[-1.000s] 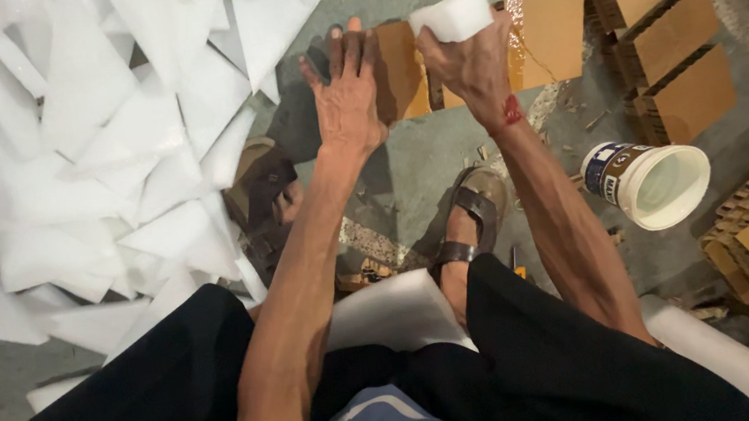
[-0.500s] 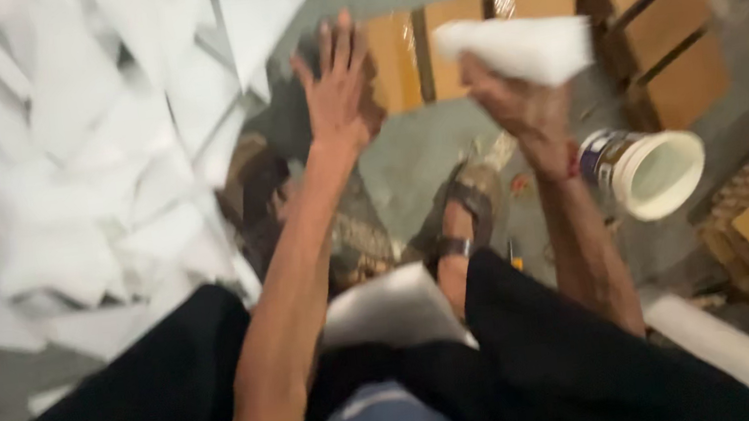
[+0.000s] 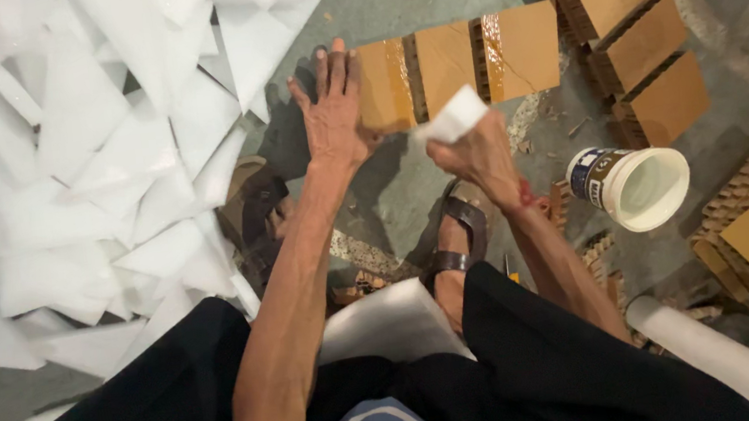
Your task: The person assembles small cardboard pieces into a rectangular frame using a rubber band. They then apply a white substance from a bucket onto flat cardboard pieces using a foam roller. The person repeats the assembly and gluing process multiple times.
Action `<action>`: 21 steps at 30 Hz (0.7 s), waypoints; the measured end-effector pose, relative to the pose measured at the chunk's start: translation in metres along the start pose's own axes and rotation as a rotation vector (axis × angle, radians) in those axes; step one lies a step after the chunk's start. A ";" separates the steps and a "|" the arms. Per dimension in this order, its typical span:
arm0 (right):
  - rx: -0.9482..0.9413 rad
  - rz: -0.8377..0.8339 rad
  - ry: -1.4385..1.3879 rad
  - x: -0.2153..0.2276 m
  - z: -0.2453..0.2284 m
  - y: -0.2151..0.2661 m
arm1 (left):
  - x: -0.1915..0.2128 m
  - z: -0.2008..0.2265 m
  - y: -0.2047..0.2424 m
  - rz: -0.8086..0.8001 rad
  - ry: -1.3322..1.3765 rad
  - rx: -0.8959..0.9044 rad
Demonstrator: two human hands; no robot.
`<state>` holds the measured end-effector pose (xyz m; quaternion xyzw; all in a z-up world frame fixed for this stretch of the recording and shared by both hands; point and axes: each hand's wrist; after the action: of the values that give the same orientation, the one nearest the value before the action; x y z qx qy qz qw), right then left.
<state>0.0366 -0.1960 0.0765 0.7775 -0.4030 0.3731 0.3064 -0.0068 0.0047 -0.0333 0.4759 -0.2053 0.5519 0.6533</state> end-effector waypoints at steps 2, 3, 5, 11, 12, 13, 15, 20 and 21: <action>0.025 0.046 0.019 0.006 -0.006 0.001 | 0.002 0.001 0.006 -0.036 -0.014 0.001; 0.058 0.095 -0.005 0.009 -0.006 -0.004 | 0.003 0.001 0.006 -0.063 -0.010 0.020; 0.101 0.170 -0.077 0.008 -0.006 -0.013 | 0.005 0.004 0.004 -0.120 -0.006 0.048; 0.297 0.360 -0.113 -0.016 -0.005 -0.094 | 0.015 0.008 0.009 -0.019 0.042 0.042; 0.368 0.400 0.091 -0.022 -0.004 -0.099 | 0.016 0.009 0.009 -0.012 0.052 0.042; 0.437 0.437 0.297 -0.025 -0.002 -0.102 | 0.017 0.010 0.009 -0.004 0.062 0.042; 0.297 0.302 -0.012 -0.027 0.004 -0.105 | 0.017 0.010 0.006 0.005 0.058 0.035; 0.311 0.194 -0.034 -0.021 0.008 -0.094 | 0.009 0.006 0.008 0.013 0.045 0.012; 0.294 0.185 -0.017 -0.021 0.004 -0.084 | 0.008 0.004 0.009 0.018 0.039 0.007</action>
<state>0.1012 -0.1503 0.0422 0.7768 -0.4165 0.4478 0.1503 -0.0118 0.0047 -0.0216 0.4655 -0.1947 0.5675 0.6506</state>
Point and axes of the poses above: each hand's wrist, its own y-axis away from the middle knuckle, its own x-axis out of the back of the hand, z = x × y, and after that the axes turned 3 degrees about y, right-handed
